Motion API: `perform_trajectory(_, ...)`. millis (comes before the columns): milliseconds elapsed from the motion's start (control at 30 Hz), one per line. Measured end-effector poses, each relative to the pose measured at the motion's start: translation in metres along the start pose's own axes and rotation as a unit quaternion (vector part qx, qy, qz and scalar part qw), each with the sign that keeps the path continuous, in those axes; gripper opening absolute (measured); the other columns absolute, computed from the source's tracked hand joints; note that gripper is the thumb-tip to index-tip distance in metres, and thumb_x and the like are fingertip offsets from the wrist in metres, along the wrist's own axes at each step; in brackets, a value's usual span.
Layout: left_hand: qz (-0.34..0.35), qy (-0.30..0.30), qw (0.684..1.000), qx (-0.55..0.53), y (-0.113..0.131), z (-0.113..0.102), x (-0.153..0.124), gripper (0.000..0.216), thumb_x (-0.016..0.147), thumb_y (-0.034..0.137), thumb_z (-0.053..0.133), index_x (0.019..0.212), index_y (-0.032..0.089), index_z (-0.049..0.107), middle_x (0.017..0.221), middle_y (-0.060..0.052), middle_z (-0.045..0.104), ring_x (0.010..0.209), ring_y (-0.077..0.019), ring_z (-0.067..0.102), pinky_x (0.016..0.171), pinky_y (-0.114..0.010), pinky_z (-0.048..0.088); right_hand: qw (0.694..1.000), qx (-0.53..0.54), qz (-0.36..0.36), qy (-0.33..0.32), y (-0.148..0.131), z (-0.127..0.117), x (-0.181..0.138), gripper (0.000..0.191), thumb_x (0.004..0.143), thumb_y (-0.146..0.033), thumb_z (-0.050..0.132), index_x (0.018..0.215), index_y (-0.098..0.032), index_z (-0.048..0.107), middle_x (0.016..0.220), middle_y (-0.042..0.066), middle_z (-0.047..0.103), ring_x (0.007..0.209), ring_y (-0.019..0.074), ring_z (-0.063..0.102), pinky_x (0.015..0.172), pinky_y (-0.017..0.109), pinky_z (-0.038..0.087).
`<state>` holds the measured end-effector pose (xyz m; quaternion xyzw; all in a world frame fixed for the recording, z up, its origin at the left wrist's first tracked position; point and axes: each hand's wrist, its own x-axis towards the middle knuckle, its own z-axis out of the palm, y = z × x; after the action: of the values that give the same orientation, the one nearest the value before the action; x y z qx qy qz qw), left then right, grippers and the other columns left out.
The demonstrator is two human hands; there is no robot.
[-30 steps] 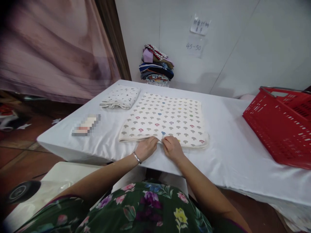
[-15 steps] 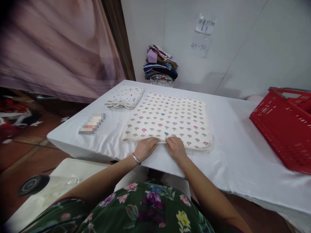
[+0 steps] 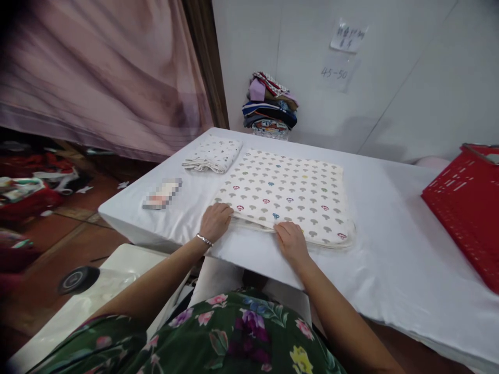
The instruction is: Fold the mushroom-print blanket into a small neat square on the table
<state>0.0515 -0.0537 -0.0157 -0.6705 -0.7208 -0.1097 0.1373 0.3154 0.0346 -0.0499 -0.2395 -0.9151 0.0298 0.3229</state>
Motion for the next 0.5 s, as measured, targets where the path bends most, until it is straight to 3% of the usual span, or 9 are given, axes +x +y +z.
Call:
perform_trajectory(267, 0.025, -0.016, 0.999, -0.013, -0.013, 0.014, -0.001, 0.023, 0.084, 0.012, 0.044, 0.084, 0.021, 0.065, 0.091, -0.008, 0.061, 0.087, -0.0218, 0.051, 0.073, -0.037, 0.038, 1.000, -0.013, -0.009, -0.018, -0.002, -0.002, -0.001, 0.023, 0.089, -0.019, 0.043, 0.102, -0.017, 0.063, 0.096, 0.009, 0.064, 0.089, 0.0214, 0.052, 0.075, 0.035, 0.040)
perform_trajectory(500, 0.085, -0.006, 0.994, -0.064, -0.001, 0.003, -0.014, 0.035, 0.083, 0.010, 0.042, 0.113, 0.020, 0.057, 0.110, -0.008, 0.059, 0.102, -0.0208, 0.049, 0.086, -0.037, 0.038, 1.000, -0.009, -0.009, -0.015, -0.002, 0.001, -0.001, 0.024, 0.090, -0.019, 0.042, 0.102, -0.017, 0.063, 0.096, 0.009, 0.063, 0.089, 0.0215, 0.052, 0.074, 0.035, 0.040)
